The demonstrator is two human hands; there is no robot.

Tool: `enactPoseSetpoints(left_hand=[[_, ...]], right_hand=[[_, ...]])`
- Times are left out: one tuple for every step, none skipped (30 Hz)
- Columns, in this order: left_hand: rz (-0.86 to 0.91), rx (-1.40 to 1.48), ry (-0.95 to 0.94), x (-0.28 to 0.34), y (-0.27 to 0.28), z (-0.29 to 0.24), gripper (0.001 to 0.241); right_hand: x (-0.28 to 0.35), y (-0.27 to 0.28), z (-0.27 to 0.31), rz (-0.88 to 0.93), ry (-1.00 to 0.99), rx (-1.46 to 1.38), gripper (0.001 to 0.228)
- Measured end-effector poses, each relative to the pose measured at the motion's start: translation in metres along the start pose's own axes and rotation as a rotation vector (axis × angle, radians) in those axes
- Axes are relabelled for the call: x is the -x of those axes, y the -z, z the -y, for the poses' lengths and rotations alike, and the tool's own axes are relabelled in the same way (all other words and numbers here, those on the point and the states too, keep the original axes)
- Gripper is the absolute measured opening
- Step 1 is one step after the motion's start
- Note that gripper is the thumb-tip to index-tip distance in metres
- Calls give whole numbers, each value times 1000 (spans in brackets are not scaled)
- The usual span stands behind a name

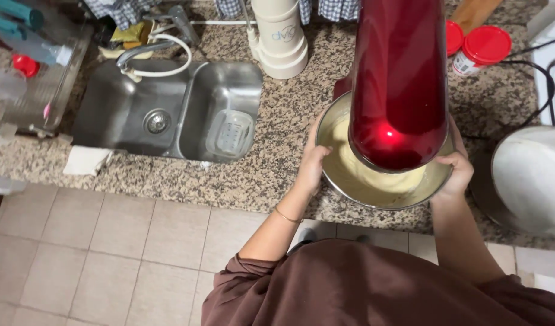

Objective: Prepare ingredients and mix batter for a cake using a stand mixer.

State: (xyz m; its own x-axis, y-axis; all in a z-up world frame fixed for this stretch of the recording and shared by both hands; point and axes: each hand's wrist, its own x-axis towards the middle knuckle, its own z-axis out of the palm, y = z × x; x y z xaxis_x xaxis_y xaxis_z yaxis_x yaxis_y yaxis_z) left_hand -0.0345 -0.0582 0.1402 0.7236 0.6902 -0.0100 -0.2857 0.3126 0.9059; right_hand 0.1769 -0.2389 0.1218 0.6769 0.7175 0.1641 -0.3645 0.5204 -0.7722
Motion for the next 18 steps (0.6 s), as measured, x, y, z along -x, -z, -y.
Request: enactPoseSetpoints(left_hand=[[17, -3, 7, 0, 3, 4, 88], [35, -53, -61, -1, 5, 7, 87], [54, -102, -131, -1, 8, 11, 86], [71, -104, -122, -1, 7, 8, 86], [66, -82, -120, 0, 5, 6, 87], [58, -61, -118, 2, 4, 3, 88], [73, -63, -109, 2, 3, 4, 88], [54, -30, -92, 2, 2, 4, 90], [35, 2, -75, 2, 0, 4, 91], [45, 2, -69, 3, -2, 3, 91], [42, 32, -97, 5, -4, 2, 90], [34, 64, -128, 7, -6, 2, 88], [38, 67, -126, 8, -8, 2, 88], [17, 35, -139, 11, -9, 1, 88], [-4, 3, -153, 13, -10, 1, 88], [-10, 6, -157, 14, -9, 1, 88], [1, -39, -161, 14, -9, 1, 85], [8, -82, -169, 15, -8, 1, 83]], right_hand=[[1, -2, 0, -14, 12, 1, 102], [1, -3, 1, -5, 11, -15, 102], [2, -4, 1, 5, 11, -31, 102], [2, -5, 1, -11, 22, -30, 102], [2, -5, 1, -11, 13, -41, 101], [3, -5, 1, -10, 2, -53, 100], [4, -9, 3, -24, 12, -53, 100], [4, -14, 5, -24, -1, -42, 99], [5, -18, 7, -24, -14, -31, 98], [4, -21, 9, -33, -8, -30, 98], [4, -24, 11, -8, -21, -60, 98], [3, -27, 13, 23, -39, -88, 98], [2, -20, 10, 19, -36, -85, 98], [0, -14, 7, 9, -44, -83, 97], [-1, -7, 4, -2, -52, -81, 97], [-2, -3, 1, 4, -56, -79, 97], [-2, 2, -1, 22, -46, -77, 94], [-4, 6, -4, 44, -39, -74, 91]])
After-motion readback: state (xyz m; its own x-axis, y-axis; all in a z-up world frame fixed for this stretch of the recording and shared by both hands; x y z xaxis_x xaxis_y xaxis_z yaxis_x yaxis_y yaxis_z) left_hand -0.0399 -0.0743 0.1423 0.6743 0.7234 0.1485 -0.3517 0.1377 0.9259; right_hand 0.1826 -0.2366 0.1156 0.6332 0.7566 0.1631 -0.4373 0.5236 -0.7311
